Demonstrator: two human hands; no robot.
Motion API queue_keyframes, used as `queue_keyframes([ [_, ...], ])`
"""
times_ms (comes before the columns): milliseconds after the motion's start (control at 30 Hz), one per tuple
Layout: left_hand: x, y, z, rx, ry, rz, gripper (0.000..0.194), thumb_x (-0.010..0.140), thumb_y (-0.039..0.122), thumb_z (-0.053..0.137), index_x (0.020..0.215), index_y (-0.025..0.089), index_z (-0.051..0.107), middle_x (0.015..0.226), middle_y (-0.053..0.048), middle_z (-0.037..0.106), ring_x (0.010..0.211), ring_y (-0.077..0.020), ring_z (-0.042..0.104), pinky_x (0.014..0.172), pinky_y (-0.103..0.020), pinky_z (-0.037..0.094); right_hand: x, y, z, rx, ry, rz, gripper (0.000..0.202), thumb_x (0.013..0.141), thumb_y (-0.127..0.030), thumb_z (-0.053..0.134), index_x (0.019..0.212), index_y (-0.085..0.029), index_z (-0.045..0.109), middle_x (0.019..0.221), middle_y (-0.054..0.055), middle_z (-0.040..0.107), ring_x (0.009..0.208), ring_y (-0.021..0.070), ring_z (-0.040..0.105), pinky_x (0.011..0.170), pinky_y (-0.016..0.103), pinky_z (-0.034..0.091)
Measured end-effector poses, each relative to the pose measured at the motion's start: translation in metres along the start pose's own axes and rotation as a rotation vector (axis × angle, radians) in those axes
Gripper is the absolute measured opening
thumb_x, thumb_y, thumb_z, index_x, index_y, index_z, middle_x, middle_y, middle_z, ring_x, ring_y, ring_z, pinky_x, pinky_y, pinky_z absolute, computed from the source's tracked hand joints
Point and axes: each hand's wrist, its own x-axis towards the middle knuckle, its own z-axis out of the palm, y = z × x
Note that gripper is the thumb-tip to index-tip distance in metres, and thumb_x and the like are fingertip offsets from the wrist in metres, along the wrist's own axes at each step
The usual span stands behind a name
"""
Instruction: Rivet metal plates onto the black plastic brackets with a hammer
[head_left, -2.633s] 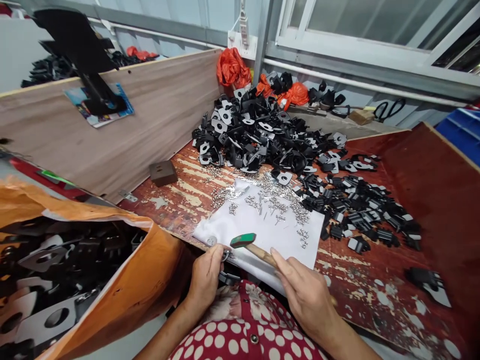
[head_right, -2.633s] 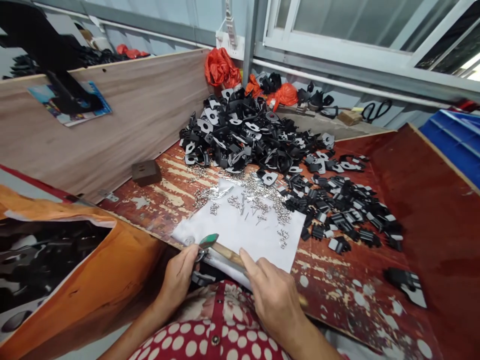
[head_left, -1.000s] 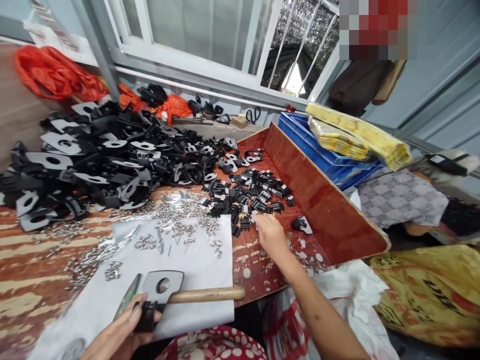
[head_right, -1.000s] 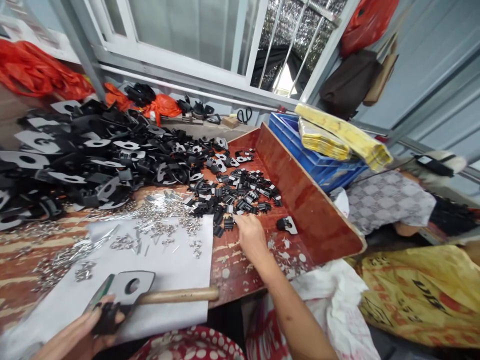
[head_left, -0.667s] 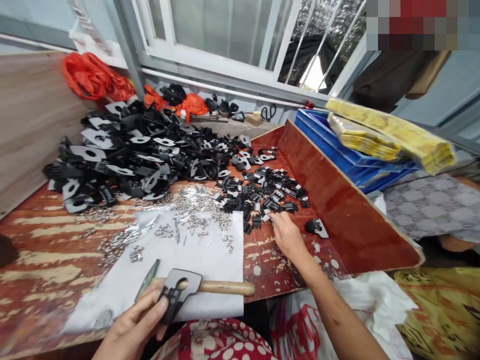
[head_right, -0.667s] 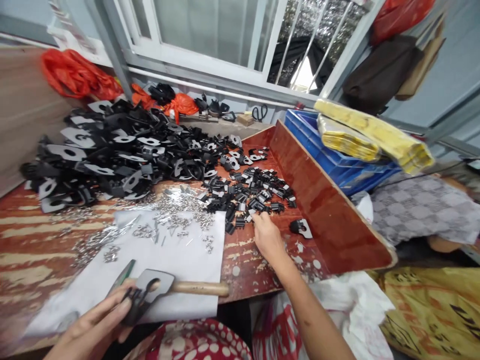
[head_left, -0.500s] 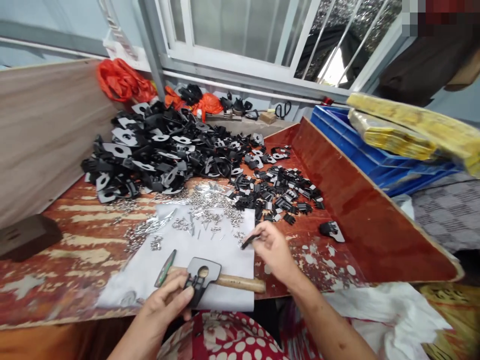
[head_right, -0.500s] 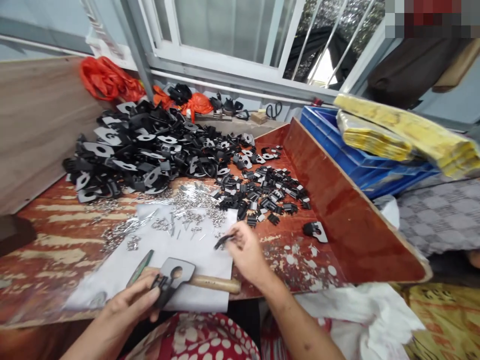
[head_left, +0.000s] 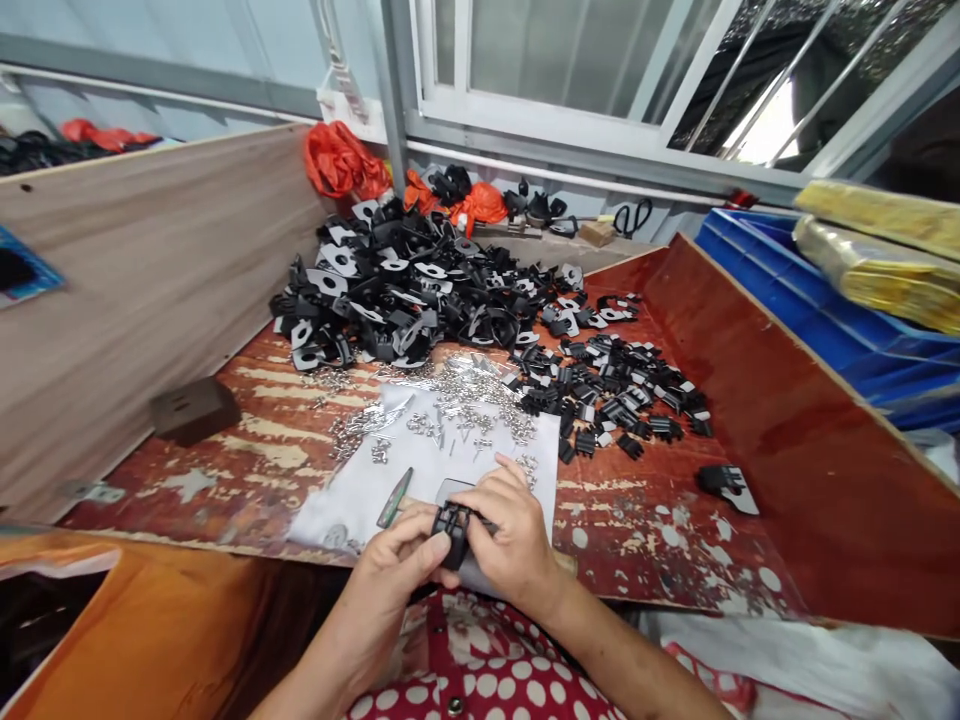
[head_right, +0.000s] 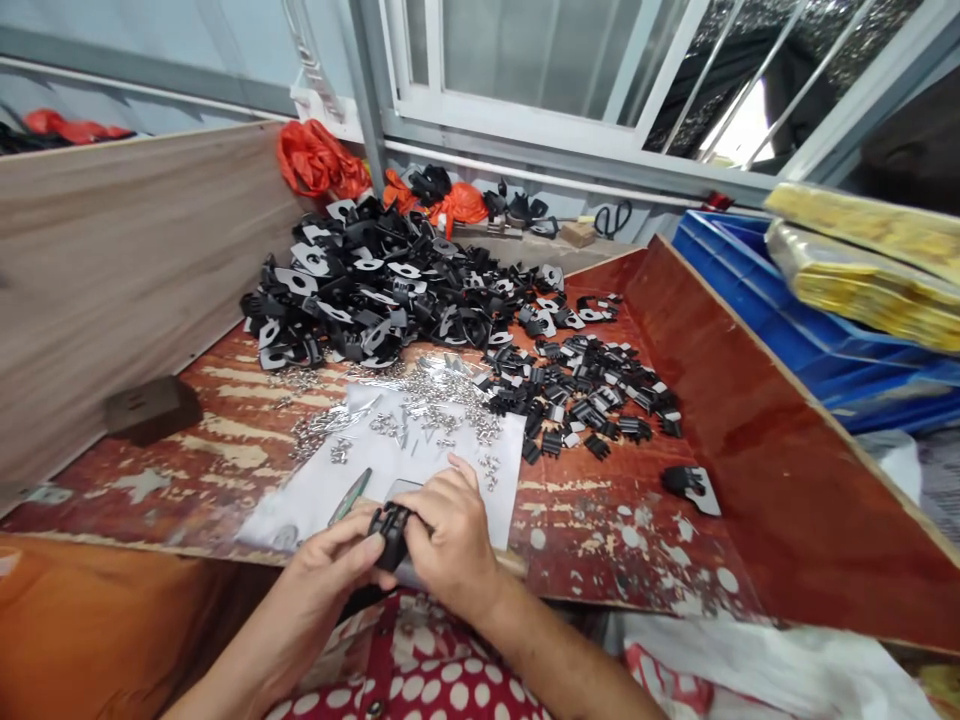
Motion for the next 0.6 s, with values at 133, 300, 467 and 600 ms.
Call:
queue_keyframes([
  [133,-0.001,0.001,-0.001,-0.015,-0.017,0.024,0.025,0.078,0.044,0.081,0.083,0.019,0.080,0.099,-0.005,0.054,0.081,-0.0177,0.052,0.063,-0.024,0.055,-0.006,-0.005,0.011,0.058,0.039,0.000,0.030,0.089,-0.012,0.052,0.100,-0.027,0.076,0.074,-0.001,0.066,0.075,0.0163,0.060,0.112,0.050,0.036],
  [300,-0.001,-0.002,-0.003,0.000,-0.033,0.047,0.026,0.078,0.045,0.081,0.084,0.019,0.081,0.101,-0.005,0.055,0.080,-0.0171,0.053,0.065,-0.025,0.056,-0.010,-0.006,0.020,0.140,0.140,0.030,0.032,0.089,-0.008,0.053,0.100,-0.028,0.075,0.072,-0.004,0.065,0.072,0.0142,0.060,0.109,0.048,0.037],
  [467,0.001,-0.008,-0.010,0.000,-0.013,0.047,0.027,0.077,0.045,0.081,0.081,0.018,0.080,0.097,-0.006,0.055,0.082,-0.0201,0.053,0.062,-0.027,0.056,-0.013,-0.006,0.023,0.075,0.065,-0.028,0.038,0.088,-0.006,0.050,0.107,-0.028,0.074,0.075,-0.002,0.067,0.077,0.0164,0.061,0.111,0.051,0.034],
  [600,0.003,-0.011,-0.021,0.025,-0.010,0.066,0.028,0.076,0.045,0.081,0.085,0.019,0.082,0.101,-0.008,0.055,0.079,-0.0202,0.056,0.057,-0.027,0.055,-0.019,-0.009,0.022,0.280,-0.078,0.132,0.031,0.091,-0.012,0.053,0.108,-0.025,0.076,0.085,0.001,0.072,0.083,0.0175,0.065,0.104,0.042,0.044],
])
